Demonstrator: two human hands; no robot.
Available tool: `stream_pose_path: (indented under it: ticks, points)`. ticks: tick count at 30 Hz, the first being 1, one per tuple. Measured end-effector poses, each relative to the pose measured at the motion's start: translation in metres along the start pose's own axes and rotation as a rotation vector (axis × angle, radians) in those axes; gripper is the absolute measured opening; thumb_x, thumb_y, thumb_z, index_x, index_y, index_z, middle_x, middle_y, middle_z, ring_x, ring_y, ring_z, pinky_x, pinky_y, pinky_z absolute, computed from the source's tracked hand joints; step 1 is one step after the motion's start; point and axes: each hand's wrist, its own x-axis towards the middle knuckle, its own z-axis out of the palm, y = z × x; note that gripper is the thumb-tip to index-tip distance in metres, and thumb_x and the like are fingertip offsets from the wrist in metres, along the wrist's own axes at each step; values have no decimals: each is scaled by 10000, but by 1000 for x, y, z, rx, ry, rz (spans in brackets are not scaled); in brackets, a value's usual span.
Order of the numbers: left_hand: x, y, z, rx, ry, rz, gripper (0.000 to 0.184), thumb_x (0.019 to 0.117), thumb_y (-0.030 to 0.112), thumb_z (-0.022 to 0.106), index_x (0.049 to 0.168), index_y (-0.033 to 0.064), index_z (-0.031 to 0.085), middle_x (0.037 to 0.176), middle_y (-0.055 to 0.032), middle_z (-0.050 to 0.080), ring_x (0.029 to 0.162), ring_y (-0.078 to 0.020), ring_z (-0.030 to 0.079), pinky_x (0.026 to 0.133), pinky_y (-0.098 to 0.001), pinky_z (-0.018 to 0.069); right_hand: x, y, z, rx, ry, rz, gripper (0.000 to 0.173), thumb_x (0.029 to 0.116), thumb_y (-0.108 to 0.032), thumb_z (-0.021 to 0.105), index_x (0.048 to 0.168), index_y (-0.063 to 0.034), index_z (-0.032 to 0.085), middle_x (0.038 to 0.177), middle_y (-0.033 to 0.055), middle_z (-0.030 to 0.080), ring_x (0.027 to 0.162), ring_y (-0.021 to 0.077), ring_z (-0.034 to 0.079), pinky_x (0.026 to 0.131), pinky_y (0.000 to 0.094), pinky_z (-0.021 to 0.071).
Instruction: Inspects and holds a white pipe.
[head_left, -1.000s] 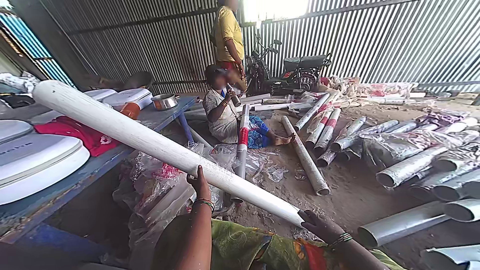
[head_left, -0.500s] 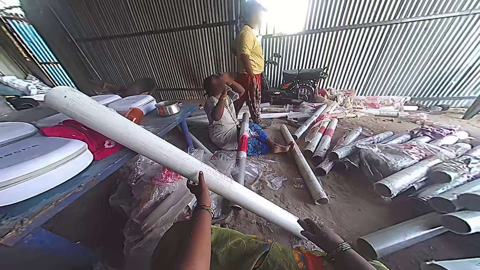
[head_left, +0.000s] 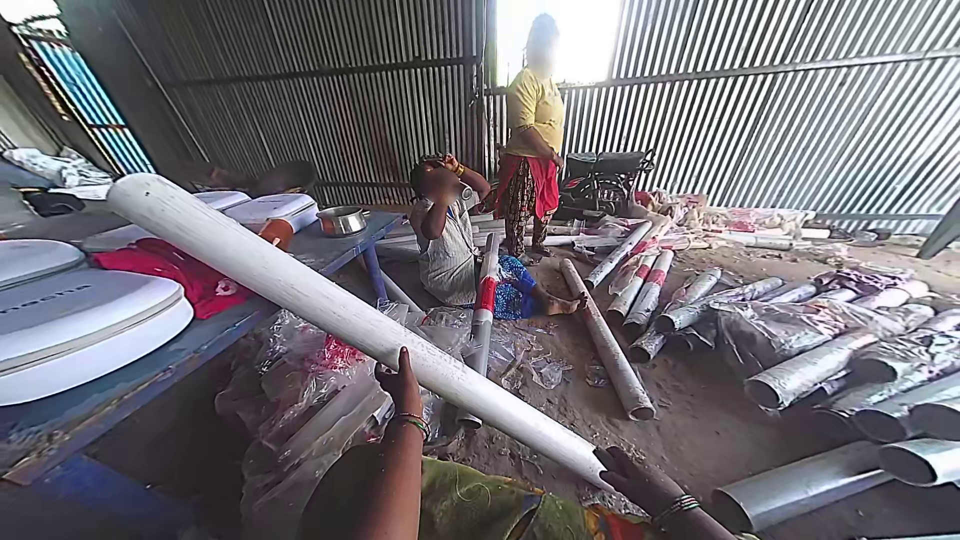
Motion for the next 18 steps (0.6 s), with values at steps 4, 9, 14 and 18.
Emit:
stream_pose_path:
  ticks: [4,9,14,18]
  points:
    - [-1,1,0,-3,6,-10,770,1012,322,617,1569,7,188,1504,-337,361,1356,-415,425,1037,-565,409,2,1,1,-14,-13,3,536,1053,-393,570,1451,-39,513,1245,276,669,1165,442,652,1016,629,470]
    - [-1,0,-1,11,-4,-6,785,1010,334,615,1572,3,178,1506,-338,354,1349,-424,426,1037,-570,407,-2,-2,-1,30,-26,16,541,1061,-381,558,1477,-42,492,1260,290,653,1173,446,641,1024,622,461]
    - [1,-2,0,14,5,6,782,1006,329,626,1567,-3,192,1493,-335,377,1345,-414,436,1037,-559,412,-3,-4,-2,14,-35,22,532,1060,-378,561,1473,-50,494,1261,278,658,1181,432,642,1025,615,463]
    - [-1,-1,-1,25,0,10,805,1007,336,619,1575,-4,162,1509,-340,352,1358,-423,421,1047,-567,405,-2,-3,-2,6,-36,19,540,1060,-390,560,1469,-42,497,1263,285,655,1183,438,641,1024,623,462]
